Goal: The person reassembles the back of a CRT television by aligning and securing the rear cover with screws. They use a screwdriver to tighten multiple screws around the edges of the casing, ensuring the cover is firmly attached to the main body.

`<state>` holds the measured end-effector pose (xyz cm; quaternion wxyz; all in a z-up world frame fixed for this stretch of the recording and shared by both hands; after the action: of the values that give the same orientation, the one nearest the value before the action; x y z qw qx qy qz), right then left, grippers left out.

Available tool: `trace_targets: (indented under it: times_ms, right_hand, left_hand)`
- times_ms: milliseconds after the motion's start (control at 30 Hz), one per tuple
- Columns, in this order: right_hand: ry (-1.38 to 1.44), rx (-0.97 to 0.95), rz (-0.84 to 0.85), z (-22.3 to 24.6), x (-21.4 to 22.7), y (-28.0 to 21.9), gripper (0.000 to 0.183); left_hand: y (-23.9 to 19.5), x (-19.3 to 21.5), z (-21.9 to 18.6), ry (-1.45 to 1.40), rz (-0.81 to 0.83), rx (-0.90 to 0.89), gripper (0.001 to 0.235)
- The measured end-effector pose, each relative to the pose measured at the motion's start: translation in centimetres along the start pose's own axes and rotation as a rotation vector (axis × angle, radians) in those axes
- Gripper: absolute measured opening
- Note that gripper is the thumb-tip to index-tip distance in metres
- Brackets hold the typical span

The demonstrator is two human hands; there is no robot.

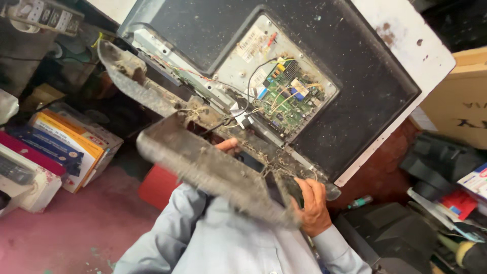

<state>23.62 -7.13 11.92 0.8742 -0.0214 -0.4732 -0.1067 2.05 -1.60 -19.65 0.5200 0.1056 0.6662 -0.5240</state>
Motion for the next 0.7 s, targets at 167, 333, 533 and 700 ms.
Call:
trace_targets:
  times_ms: [167,333,533,700]
  right_hand:
    - [0.106,-0.055,0.154,0.2,0.8,1.2,0.046]
    - [0.158,-0.022,-0.002,0.5,4.1,6.8,0.024]
    - [0.194,0.315,-0.141,7.7,3.4,13.9,0.027]
    - [0.224,0.489,-0.014,12.5,-1.3,16.6,0.035]
  left_hand:
    - [-5.4,-3.0,-1.9,0.434,-0.237,-0.02,0.034]
    - [-7.6,-9.5,-3.2,0.567,-0.407,-0.122,0.035]
    - [-7.6,-12.2,-3.0,0.493,-0.655,-0.099,0.033]
    - [-7.6,-19.4,-2.3,0.3,-0.31,-0.172,0.05]
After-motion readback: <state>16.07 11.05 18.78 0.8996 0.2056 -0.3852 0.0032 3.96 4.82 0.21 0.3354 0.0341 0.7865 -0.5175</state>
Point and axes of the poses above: each hand's wrist, its own y-axis towards the middle knuckle, its own x-axis out of the back of the hand, z = x × y, the point moved 10 cm from there along y, towards the middle knuckle, and after that the axes turned 12 degrees about -z, right-handed, at the moved point
